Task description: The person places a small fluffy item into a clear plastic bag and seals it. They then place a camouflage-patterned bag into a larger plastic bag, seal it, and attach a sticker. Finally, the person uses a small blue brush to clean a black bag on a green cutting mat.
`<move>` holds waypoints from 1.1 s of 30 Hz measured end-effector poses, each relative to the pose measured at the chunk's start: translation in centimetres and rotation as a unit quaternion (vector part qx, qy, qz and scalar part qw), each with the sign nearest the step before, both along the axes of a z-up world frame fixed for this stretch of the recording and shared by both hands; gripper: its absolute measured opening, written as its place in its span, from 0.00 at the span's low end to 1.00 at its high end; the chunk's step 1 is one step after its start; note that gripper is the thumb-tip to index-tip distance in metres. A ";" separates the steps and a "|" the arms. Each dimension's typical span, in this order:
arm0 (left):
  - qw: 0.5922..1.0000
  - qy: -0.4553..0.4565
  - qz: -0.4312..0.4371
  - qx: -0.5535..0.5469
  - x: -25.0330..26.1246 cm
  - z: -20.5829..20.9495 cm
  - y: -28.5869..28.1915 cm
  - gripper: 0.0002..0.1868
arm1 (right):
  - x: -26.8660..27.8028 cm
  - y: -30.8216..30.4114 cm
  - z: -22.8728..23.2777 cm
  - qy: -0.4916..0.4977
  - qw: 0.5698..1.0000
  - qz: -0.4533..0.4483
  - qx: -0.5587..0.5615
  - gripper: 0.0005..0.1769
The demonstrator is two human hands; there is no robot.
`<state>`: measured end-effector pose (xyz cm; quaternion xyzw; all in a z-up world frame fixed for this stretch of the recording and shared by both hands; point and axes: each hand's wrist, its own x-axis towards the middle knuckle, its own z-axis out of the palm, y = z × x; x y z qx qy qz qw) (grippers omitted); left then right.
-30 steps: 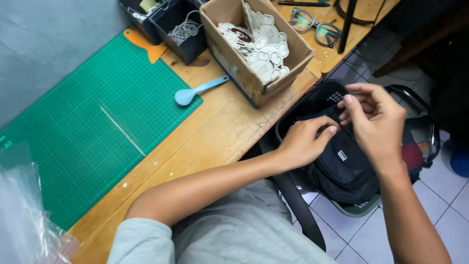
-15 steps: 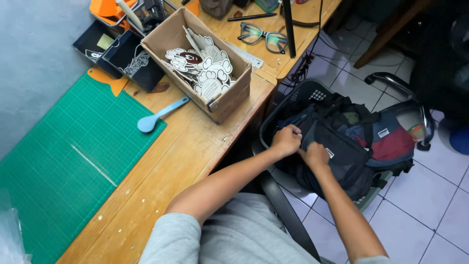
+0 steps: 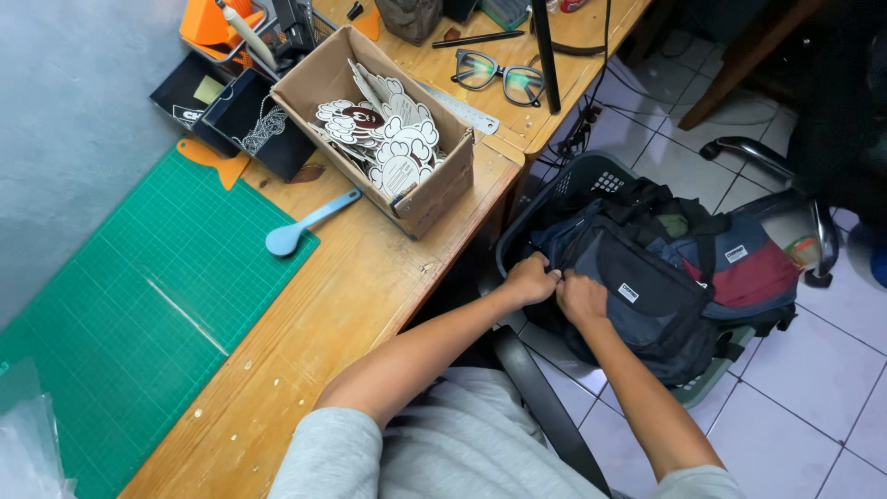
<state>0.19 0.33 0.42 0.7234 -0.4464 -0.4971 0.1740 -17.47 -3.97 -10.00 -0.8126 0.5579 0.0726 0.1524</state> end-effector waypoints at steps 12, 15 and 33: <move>0.993 0.011 0.041 -0.110 -0.5 11.8 -0.3 0.30 | -0.1 4.4 9.3 -0.449 0.828 0.192 -0.275 0.08; 0.980 -0.002 -0.022 -0.197 -1.0 19.0 1.7 0.27 | -2.1 2.9 16.8 -0.466 0.815 0.045 -0.342 0.16; 0.843 -0.188 0.118 -0.490 19.0 51.2 25.8 0.12 | 4.1 7.5 40.2 -0.578 0.773 0.196 0.174 0.39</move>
